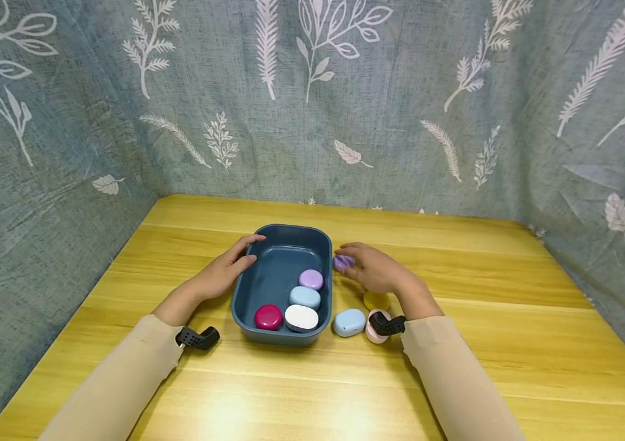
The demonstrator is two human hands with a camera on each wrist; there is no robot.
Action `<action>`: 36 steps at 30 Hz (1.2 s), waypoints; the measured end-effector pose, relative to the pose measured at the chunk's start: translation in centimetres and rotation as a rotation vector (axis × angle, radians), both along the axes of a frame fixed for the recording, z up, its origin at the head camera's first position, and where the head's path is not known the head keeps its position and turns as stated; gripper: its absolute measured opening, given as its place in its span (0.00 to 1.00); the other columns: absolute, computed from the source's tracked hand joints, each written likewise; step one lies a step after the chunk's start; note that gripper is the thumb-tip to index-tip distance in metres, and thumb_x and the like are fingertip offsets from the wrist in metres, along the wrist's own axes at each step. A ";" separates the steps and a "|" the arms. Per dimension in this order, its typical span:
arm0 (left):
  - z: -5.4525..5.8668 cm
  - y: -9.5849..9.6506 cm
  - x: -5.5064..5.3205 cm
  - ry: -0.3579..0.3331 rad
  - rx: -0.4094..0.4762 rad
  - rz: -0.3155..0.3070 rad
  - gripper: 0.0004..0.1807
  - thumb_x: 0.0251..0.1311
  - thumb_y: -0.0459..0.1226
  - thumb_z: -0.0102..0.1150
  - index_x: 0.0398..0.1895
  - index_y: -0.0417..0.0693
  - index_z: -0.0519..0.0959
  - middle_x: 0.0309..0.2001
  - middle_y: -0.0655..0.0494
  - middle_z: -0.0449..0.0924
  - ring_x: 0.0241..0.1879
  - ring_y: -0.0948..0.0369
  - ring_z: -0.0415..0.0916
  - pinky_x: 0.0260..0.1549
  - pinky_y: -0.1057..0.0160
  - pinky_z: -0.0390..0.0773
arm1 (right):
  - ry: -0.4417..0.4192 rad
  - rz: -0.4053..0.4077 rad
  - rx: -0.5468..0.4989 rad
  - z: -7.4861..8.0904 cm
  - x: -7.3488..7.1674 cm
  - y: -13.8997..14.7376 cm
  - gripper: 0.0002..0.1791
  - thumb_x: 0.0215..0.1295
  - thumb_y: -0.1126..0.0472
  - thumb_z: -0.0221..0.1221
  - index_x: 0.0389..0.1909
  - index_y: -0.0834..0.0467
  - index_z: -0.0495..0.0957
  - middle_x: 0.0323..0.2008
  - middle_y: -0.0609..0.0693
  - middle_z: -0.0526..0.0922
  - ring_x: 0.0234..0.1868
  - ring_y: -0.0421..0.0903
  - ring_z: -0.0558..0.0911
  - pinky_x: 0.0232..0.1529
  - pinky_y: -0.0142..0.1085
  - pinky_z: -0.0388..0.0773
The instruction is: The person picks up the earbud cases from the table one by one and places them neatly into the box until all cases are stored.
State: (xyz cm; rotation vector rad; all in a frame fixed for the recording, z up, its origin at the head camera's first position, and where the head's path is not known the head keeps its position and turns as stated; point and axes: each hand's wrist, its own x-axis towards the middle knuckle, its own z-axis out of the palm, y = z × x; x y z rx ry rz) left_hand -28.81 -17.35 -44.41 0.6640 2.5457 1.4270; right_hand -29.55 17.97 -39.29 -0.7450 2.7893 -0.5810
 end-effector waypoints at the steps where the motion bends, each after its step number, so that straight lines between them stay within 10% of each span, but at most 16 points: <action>1: 0.0 0.0 0.0 -0.002 0.000 0.001 0.25 0.73 0.55 0.38 0.72 0.75 0.54 0.75 0.61 0.51 0.74 0.51 0.51 0.70 0.41 0.55 | -0.011 -0.001 0.004 0.0 0.0 0.0 0.29 0.74 0.47 0.48 0.70 0.57 0.64 0.71 0.56 0.63 0.71 0.57 0.64 0.71 0.54 0.60; 11: 0.2 0.1 0.0 -0.018 -0.005 0.000 0.25 0.76 0.49 0.38 0.73 0.72 0.53 0.76 0.58 0.49 0.74 0.49 0.50 0.70 0.40 0.53 | -0.029 0.012 0.001 -0.1 0.0 0.1 0.27 0.74 0.49 0.49 0.68 0.56 0.67 0.69 0.54 0.67 0.69 0.56 0.67 0.69 0.53 0.63; 20: 3.0 0.6 1.8 -0.028 -0.031 -0.016 0.26 0.76 0.45 0.38 0.75 0.59 0.53 0.76 0.49 0.50 0.74 0.46 0.51 0.70 0.40 0.55 | -0.025 -0.014 -0.040 0.1 0.2 0.1 0.19 0.70 0.55 0.56 0.59 0.56 0.75 0.59 0.53 0.76 0.61 0.54 0.74 0.64 0.51 0.69; 36: 3.1 0.7 1.8 -0.035 -0.015 -0.007 0.25 0.76 0.44 0.38 0.74 0.60 0.54 0.75 0.52 0.51 0.74 0.48 0.51 0.70 0.41 0.54 | 0.025 -0.031 0.042 0.0 0.0 -0.1 0.18 0.58 0.62 0.67 0.50 0.50 0.81 0.51 0.50 0.77 0.48 0.50 0.76 0.55 0.44 0.75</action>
